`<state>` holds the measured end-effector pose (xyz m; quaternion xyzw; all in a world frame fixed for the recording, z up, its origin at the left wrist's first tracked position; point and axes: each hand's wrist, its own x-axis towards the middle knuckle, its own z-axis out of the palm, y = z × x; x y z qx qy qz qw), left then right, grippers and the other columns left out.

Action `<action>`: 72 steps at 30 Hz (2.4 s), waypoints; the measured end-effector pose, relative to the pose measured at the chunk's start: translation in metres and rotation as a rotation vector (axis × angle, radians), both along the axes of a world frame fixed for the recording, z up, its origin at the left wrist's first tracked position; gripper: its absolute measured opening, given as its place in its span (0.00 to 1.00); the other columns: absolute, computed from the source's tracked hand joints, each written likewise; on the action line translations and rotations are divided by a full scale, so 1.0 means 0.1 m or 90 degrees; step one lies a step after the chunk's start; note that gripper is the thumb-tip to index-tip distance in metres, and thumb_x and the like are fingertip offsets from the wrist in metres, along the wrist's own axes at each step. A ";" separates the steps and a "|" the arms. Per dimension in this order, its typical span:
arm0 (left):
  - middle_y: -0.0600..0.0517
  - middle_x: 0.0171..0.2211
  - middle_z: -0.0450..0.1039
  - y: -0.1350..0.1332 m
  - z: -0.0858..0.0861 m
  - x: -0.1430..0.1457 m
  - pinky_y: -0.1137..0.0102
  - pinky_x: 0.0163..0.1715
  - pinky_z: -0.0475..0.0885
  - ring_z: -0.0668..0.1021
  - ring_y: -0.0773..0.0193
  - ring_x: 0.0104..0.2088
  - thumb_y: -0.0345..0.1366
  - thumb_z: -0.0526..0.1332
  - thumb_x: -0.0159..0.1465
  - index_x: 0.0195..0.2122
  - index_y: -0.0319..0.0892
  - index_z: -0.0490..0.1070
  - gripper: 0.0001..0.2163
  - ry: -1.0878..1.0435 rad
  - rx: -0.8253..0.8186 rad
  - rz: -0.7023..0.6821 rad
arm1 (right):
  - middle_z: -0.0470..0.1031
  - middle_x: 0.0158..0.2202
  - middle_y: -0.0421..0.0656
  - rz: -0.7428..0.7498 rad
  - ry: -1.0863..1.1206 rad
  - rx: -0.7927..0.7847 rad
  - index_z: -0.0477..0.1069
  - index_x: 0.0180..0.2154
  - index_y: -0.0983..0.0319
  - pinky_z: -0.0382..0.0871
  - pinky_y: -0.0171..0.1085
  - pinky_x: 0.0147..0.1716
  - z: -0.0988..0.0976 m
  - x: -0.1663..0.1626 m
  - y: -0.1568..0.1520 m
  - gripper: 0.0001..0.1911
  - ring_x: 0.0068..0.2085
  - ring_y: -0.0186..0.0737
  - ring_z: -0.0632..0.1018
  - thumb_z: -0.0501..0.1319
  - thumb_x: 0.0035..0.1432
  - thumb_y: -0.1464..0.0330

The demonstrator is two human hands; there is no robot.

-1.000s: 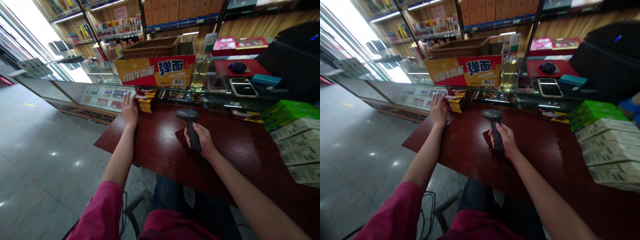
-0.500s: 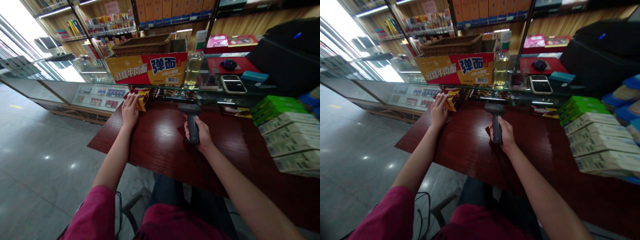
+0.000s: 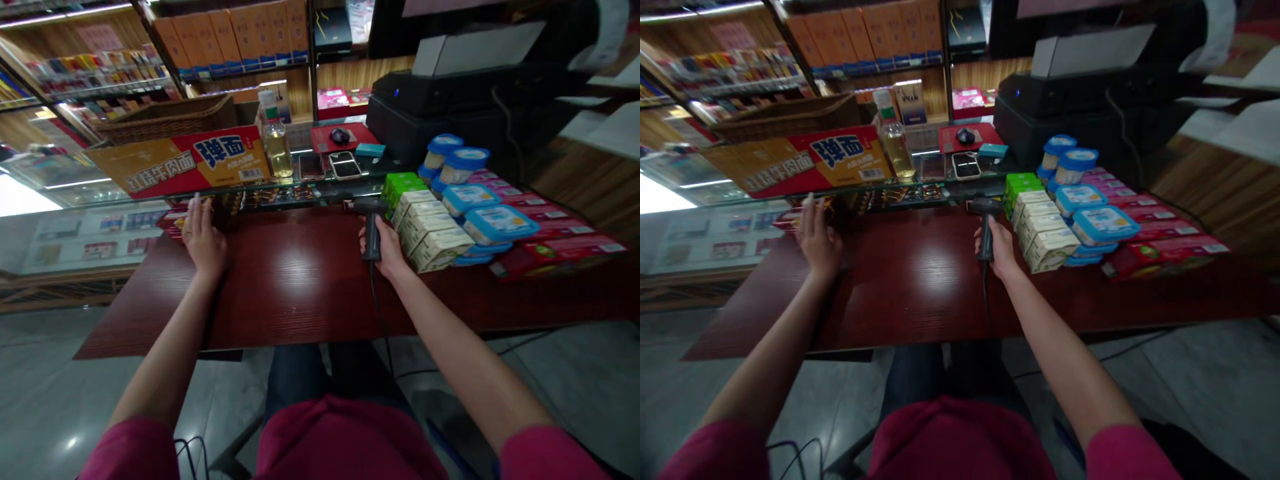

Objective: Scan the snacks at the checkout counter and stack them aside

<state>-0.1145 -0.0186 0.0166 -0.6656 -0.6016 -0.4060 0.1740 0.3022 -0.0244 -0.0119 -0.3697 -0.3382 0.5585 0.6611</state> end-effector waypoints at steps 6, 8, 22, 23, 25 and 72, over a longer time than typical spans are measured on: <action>0.41 0.72 0.66 0.61 -0.29 1.82 0.55 0.73 0.66 0.69 0.52 0.73 0.28 0.59 0.68 0.73 0.42 0.63 0.30 0.090 -0.203 -0.388 | 0.77 0.27 0.34 -0.007 0.006 0.013 0.73 0.42 0.59 0.69 0.30 0.15 -0.01 0.12 -0.01 0.28 0.18 0.30 0.74 0.74 0.54 0.44; 0.39 0.75 0.61 0.87 -0.39 2.34 0.54 0.75 0.63 0.65 0.50 0.75 0.25 0.62 0.65 0.75 0.40 0.59 0.36 0.045 -0.245 -0.455 | 0.77 0.27 0.34 0.000 0.010 0.011 0.72 0.41 0.59 0.69 0.30 0.15 -0.01 0.12 -0.01 0.29 0.19 0.30 0.74 0.74 0.54 0.44; 0.46 0.57 0.83 1.04 -0.25 2.48 0.62 0.60 0.74 0.83 0.49 0.57 0.33 0.58 0.75 0.60 0.48 0.80 0.16 -0.001 -0.276 -0.286 | 0.75 0.30 0.36 0.059 0.060 -0.056 0.73 0.49 0.56 0.61 0.30 0.17 0.13 0.25 0.04 0.27 0.20 0.29 0.70 0.61 0.67 0.40; 0.45 0.56 0.83 1.01 -0.25 2.36 0.63 0.60 0.74 0.83 0.50 0.56 0.34 0.57 0.76 0.59 0.46 0.79 0.16 -0.034 -0.257 -0.262 | 0.75 0.30 0.36 0.084 0.065 -0.060 0.73 0.49 0.56 0.61 0.30 0.16 0.15 0.24 0.01 0.27 0.20 0.28 0.69 0.61 0.67 0.41; 0.45 0.54 0.84 0.97 -0.28 2.13 0.65 0.59 0.74 0.84 0.53 0.55 0.35 0.56 0.77 0.56 0.43 0.81 0.15 -0.134 -0.224 -0.223 | 0.74 0.30 0.36 0.142 0.073 -0.068 0.74 0.49 0.57 0.60 0.29 0.16 0.17 0.18 -0.05 0.27 0.20 0.28 0.68 0.62 0.67 0.41; 0.53 0.67 0.74 -0.07 -0.01 -0.86 0.51 0.80 0.44 0.66 0.62 0.74 0.32 0.50 0.76 0.62 0.53 0.74 0.20 -0.074 0.012 0.194 | 0.77 0.28 0.39 0.435 0.027 -0.061 0.77 0.43 0.62 0.62 0.29 0.14 0.16 -1.98 -0.28 0.30 0.20 0.30 0.70 0.77 0.49 0.47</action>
